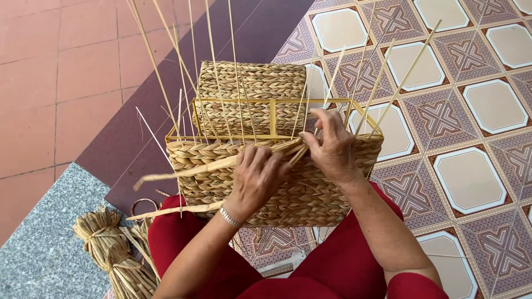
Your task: The person weaves dried plant fibers around a metal basket frame by hand to make a woven basket.
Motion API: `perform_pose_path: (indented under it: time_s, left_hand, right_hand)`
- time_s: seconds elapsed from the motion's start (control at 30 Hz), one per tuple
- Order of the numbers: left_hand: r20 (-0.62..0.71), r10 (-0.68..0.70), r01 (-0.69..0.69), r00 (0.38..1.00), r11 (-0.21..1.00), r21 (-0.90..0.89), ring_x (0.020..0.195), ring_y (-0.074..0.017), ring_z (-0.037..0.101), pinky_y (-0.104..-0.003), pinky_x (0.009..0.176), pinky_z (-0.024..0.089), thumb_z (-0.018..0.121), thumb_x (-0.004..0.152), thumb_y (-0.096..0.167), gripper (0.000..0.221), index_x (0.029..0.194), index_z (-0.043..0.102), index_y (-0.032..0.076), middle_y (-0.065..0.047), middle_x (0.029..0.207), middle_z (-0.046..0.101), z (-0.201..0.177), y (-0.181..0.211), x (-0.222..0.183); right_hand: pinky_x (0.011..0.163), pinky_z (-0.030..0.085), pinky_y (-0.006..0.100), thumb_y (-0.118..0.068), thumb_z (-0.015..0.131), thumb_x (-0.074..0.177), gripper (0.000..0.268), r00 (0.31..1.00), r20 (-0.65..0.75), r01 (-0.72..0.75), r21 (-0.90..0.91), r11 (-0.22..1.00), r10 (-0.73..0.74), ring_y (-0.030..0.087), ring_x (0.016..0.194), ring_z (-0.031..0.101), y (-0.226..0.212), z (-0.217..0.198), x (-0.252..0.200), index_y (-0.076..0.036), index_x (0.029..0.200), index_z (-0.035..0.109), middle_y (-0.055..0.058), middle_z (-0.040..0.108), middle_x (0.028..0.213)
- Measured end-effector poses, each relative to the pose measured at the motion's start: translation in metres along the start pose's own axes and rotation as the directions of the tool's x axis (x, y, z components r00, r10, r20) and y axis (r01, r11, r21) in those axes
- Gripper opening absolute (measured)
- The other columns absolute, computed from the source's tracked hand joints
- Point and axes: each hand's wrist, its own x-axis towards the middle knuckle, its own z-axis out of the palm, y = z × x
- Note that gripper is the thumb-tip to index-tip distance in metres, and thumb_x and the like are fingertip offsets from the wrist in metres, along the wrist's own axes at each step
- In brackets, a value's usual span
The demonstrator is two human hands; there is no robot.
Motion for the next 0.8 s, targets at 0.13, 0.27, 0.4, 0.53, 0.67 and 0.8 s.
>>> perform_pose_path:
  time_s: [0.13,0.27,0.4,0.53,0.67,0.8]
  left_hand:
    - [0.211,-0.074,0.041,0.975,0.987,0.154,0.099,-0.0283,0.054,-0.041,0.082,0.047,0.075,0.081,0.025,0.042,0.111,0.060,0.000,-0.014,0.103,0.054,-0.008,0.003,-0.017]
    - [0.345,-0.108,0.078,0.933,0.992,0.100,0.099,-0.0275,0.053,-0.042,0.089,0.049,0.074,0.082,0.014,0.032,0.108,0.058,0.003,-0.014,0.104,0.054,-0.011,0.003,-0.021]
    - [0.317,-0.096,-0.006,0.944,0.952,0.307,0.094,-0.0207,0.053,-0.043,0.089,0.047,0.069,0.087,0.001,0.040,0.125,0.061,0.007,-0.006,0.096,0.056,-0.024,0.004,-0.006]
    - [-0.099,0.091,-0.048,0.991,0.926,0.374,0.103,-0.0214,0.059,-0.050,0.092,0.044,0.067,0.082,0.001,0.039,0.119,0.059,0.010,-0.007,0.108,0.061,-0.035,0.012,0.025]
    - [-0.054,0.199,-0.199,0.978,0.980,-0.002,0.103,-0.0287,0.060,-0.048,0.093,0.052,0.064,0.087,0.003,0.036,0.121,0.055,0.001,-0.015,0.112,0.061,-0.026,0.015,0.012]
    - [0.287,-0.124,0.182,0.950,0.965,-0.187,0.085,-0.0282,0.061,-0.039,0.070,0.054,0.060,0.097,0.001,0.032,0.128,0.058,-0.006,-0.018,0.103,0.063,0.033,-0.015,0.034]
  right_hand:
    - [0.062,0.061,0.026,0.005,0.069,0.092,0.012,0.967,-0.009,0.253,-0.079,0.964,-0.255,0.021,0.082,0.069,0.003,0.020,-0.002,0.000,0.103,0.068,0.009,0.064,0.097]
    - [0.071,0.066,0.026,0.005,0.069,0.096,0.015,0.960,0.195,0.162,0.200,0.966,-0.202,0.020,0.089,0.072,0.000,0.003,0.002,-0.002,0.110,0.071,0.010,0.070,0.100]
    - [0.083,0.062,0.035,-0.003,0.072,0.084,0.029,0.930,0.247,0.201,0.276,0.940,-0.271,0.026,0.094,0.071,-0.013,-0.027,0.004,0.000,0.113,0.070,0.013,0.072,0.106]
    - [0.082,0.062,0.032,-0.003,0.071,0.091,0.019,0.947,0.255,0.140,0.213,0.967,-0.193,0.024,0.092,0.072,-0.014,-0.015,0.008,-0.003,0.110,0.070,0.010,0.073,0.100]
    - [0.078,0.060,0.034,0.000,0.069,0.091,0.020,0.962,0.268,-0.014,0.245,0.969,-0.053,0.023,0.091,0.072,-0.007,-0.020,0.006,0.000,0.110,0.069,0.012,0.072,0.102]
    - [0.070,0.061,0.031,-0.002,0.068,0.092,0.018,0.907,0.419,-0.152,0.244,0.958,0.038,0.021,0.080,0.070,-0.003,-0.020,0.009,-0.003,0.109,0.070,0.009,0.072,0.094]
